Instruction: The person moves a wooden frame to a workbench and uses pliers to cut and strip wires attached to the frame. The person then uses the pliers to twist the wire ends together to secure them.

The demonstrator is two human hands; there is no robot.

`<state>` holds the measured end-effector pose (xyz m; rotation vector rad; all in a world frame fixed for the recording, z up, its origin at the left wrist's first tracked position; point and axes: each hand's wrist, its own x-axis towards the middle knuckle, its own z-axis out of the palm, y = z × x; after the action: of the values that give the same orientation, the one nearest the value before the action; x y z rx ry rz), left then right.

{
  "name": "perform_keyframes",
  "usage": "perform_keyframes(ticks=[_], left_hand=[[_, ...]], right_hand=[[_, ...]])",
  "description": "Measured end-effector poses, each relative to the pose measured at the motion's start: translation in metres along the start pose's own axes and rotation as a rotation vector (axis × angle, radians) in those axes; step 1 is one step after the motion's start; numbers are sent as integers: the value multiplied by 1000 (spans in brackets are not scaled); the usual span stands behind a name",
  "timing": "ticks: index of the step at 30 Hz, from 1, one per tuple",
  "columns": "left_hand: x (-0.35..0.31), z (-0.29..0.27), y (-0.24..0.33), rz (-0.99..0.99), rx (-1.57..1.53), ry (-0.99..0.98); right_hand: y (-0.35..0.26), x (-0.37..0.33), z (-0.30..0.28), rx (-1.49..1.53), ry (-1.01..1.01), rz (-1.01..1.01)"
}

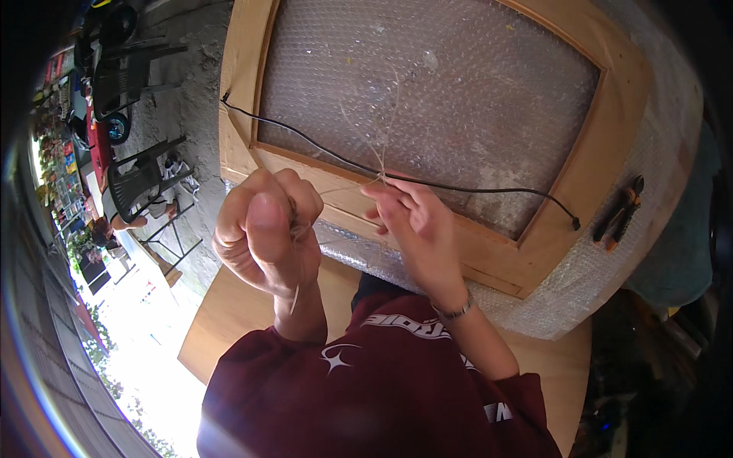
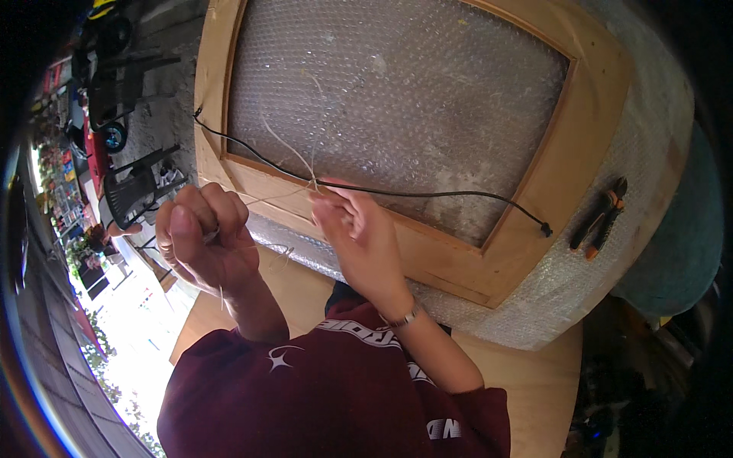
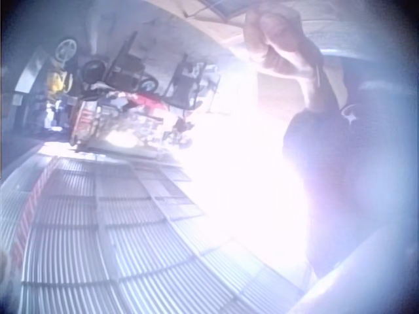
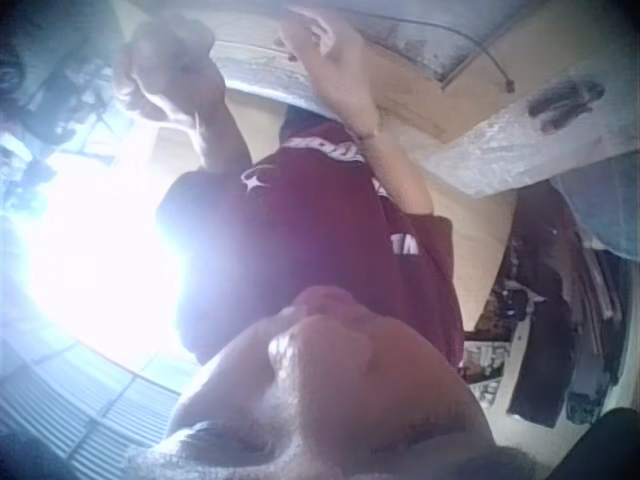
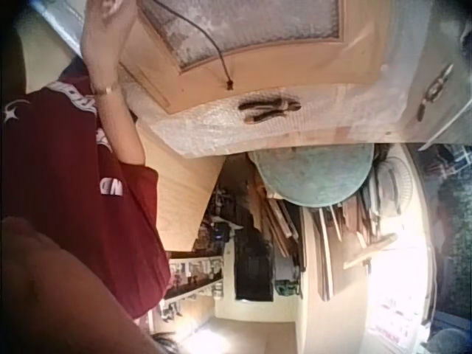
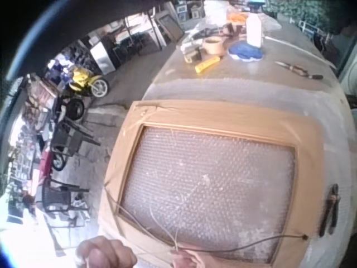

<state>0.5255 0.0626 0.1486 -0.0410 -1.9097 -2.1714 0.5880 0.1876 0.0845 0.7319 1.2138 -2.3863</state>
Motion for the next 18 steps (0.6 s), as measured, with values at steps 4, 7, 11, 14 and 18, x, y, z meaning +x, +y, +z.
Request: perform_keyframes(ticks=[4,7,11,14,18], left_hand=[[5,-6,-8,34,20,32],[16,-16,-12,58,152,-112],[38,-20,-33,89,311,45],[64,-40,-42,62,150,25],[85,-50,-41,69,100,65]], right_hand=[[2,11,5,62,-86,-1],[9,2,-7,82,-113,16],[-6,-30,-17,80,-82,25],[-10,-59,-44,106,-10,-133],[-36,-98,-85,-105,-8,-468]])
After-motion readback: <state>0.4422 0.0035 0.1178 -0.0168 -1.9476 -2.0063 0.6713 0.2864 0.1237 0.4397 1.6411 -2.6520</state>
